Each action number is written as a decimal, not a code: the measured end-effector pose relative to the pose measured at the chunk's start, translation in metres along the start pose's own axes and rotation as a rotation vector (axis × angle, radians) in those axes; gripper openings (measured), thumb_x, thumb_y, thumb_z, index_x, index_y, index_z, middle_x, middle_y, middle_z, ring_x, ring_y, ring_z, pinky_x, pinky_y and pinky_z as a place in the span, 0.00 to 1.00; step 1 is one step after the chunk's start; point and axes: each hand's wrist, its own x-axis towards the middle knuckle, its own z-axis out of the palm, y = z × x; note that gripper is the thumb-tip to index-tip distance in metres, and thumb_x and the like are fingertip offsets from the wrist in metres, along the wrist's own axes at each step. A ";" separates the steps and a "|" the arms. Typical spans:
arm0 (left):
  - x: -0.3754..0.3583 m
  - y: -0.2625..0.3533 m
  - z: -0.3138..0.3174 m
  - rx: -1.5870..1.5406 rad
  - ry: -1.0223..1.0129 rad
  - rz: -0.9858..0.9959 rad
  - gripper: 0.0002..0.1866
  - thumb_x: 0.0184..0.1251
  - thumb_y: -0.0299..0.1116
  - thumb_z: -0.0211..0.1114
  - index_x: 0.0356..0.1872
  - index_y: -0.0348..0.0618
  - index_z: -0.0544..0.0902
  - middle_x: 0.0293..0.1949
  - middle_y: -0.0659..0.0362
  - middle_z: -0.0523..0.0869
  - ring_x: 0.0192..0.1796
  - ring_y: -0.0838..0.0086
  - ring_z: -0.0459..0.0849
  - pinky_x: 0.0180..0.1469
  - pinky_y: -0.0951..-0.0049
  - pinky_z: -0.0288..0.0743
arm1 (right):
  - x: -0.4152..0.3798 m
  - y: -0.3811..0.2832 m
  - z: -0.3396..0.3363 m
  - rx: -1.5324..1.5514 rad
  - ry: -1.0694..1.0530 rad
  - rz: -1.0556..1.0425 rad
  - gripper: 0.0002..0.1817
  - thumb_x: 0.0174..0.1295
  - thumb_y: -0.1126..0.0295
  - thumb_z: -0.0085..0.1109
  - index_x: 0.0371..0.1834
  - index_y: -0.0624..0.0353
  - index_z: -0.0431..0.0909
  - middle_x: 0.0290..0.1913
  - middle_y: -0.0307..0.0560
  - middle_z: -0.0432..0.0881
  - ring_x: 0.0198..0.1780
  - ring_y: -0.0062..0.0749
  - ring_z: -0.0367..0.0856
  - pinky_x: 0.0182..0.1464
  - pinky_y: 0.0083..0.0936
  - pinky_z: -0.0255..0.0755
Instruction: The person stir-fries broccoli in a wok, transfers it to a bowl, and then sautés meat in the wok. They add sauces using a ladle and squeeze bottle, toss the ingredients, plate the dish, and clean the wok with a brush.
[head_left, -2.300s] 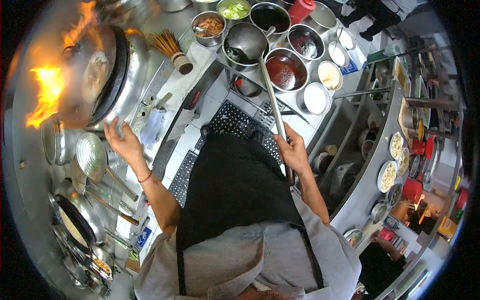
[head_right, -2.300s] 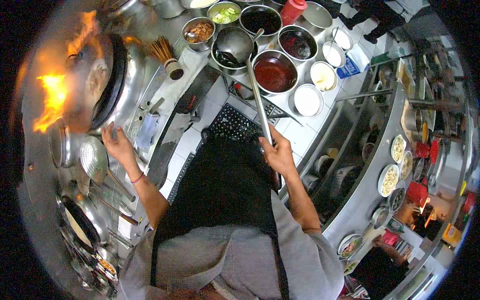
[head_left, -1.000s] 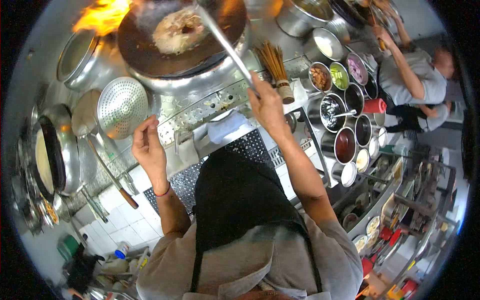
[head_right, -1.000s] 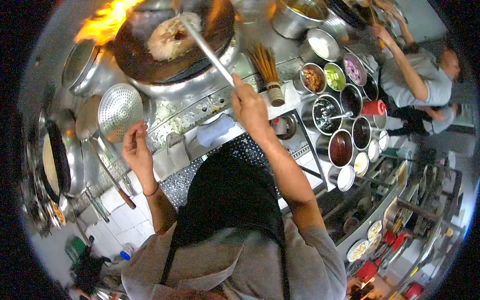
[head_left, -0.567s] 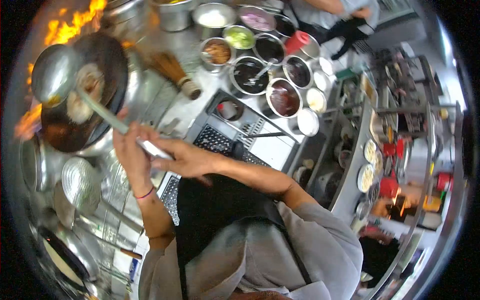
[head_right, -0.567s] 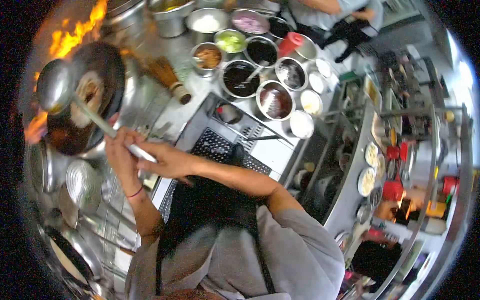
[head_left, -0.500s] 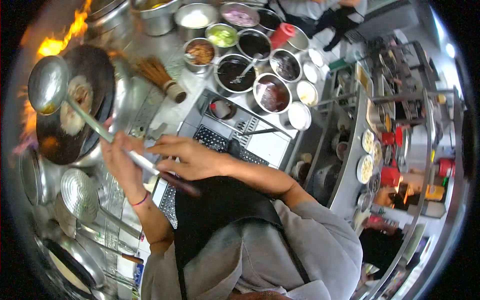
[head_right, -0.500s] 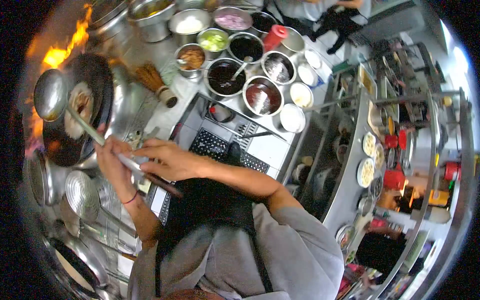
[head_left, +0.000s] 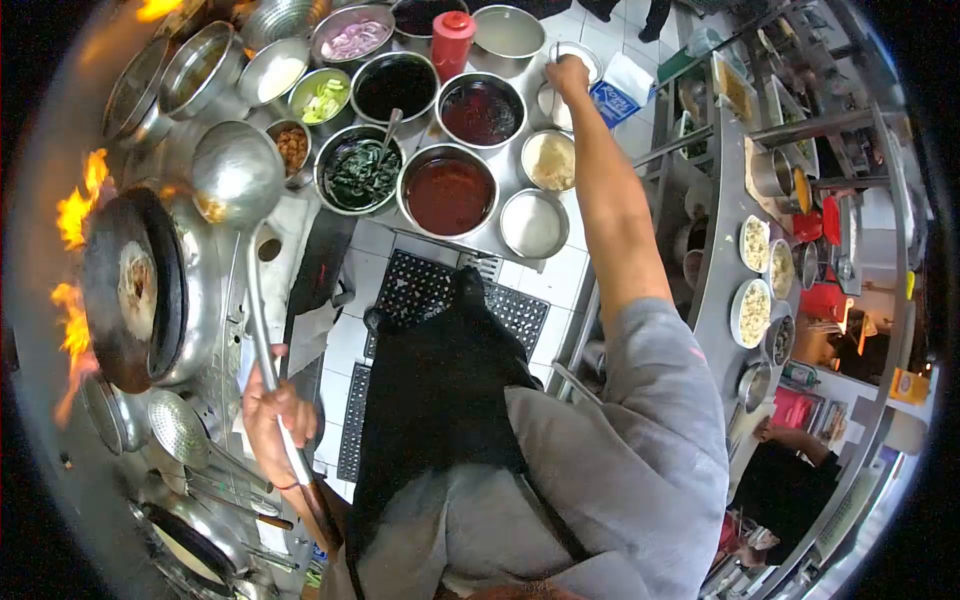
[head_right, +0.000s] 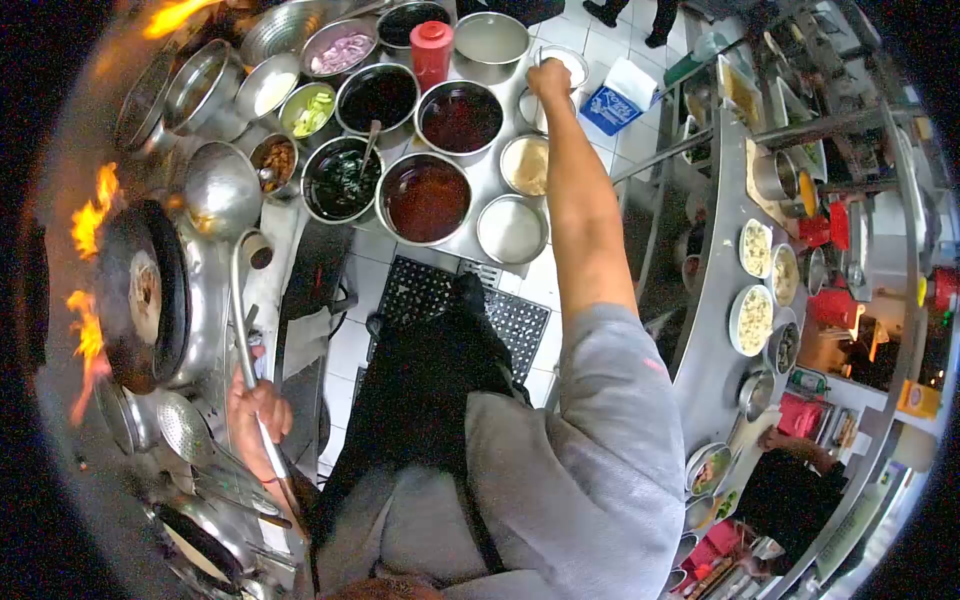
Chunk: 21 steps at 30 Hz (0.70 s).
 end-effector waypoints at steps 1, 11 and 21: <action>0.001 -0.004 0.010 -0.052 -0.044 -0.029 0.26 0.63 0.26 0.59 0.62 0.30 0.66 0.10 0.64 0.66 0.05 0.79 0.63 0.07 0.76 0.58 | 0.001 0.005 0.006 0.133 0.097 -0.071 0.17 0.53 0.59 0.59 0.37 0.62 0.85 0.44 0.65 0.83 0.47 0.59 0.83 0.54 0.41 0.75; 0.018 -0.027 0.071 0.044 -0.113 -0.293 0.26 0.64 0.26 0.55 0.64 0.31 0.65 0.10 0.63 0.65 0.05 0.78 0.61 0.09 0.77 0.58 | -0.170 0.026 -0.112 0.573 0.086 -0.327 0.13 0.65 0.65 0.58 0.35 0.65 0.83 0.29 0.57 0.83 0.30 0.40 0.83 0.34 0.30 0.74; 0.046 -0.025 0.119 0.190 -0.151 -0.354 0.29 0.60 0.27 0.55 0.64 0.29 0.65 0.11 0.63 0.66 0.06 0.81 0.61 0.10 0.80 0.60 | -0.240 0.059 -0.105 0.393 0.018 -0.557 0.06 0.64 0.77 0.54 0.38 0.67 0.80 0.36 0.58 0.82 0.37 0.50 0.83 0.42 0.37 0.76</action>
